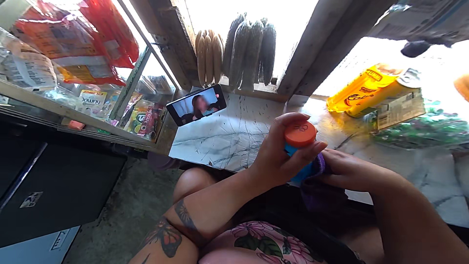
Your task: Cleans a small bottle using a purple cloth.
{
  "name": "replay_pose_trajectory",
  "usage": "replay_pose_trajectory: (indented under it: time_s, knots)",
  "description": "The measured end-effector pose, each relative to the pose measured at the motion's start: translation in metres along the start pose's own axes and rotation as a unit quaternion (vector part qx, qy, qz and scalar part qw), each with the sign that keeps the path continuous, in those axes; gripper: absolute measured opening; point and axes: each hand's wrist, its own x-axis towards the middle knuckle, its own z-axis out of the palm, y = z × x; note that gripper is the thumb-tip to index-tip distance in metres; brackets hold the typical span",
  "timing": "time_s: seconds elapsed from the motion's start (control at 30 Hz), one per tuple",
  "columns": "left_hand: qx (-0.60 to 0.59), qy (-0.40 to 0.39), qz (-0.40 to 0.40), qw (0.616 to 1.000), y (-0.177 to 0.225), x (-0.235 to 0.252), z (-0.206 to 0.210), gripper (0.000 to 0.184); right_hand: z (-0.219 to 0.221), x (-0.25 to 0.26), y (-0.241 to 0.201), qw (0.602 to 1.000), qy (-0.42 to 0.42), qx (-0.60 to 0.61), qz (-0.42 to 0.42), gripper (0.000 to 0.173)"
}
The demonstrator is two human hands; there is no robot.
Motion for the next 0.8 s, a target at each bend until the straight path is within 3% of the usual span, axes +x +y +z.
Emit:
replay_pose_trajectory:
  time_s: [0.53, 0.8]
  knots:
    - [0.003, 0.012, -0.011, 1.0, 0.0, 0.001, -0.001, 0.041, 0.018, 0.011, -0.016, 0.992, 0.043, -0.061, 0.097, 0.08]
    - [-0.006, 0.008, -0.009, 1.0, 0.0, 0.002, 0.0, 0.041, 0.019, 0.013, -0.018, 0.989, 0.067, -0.087, 0.097, 0.075]
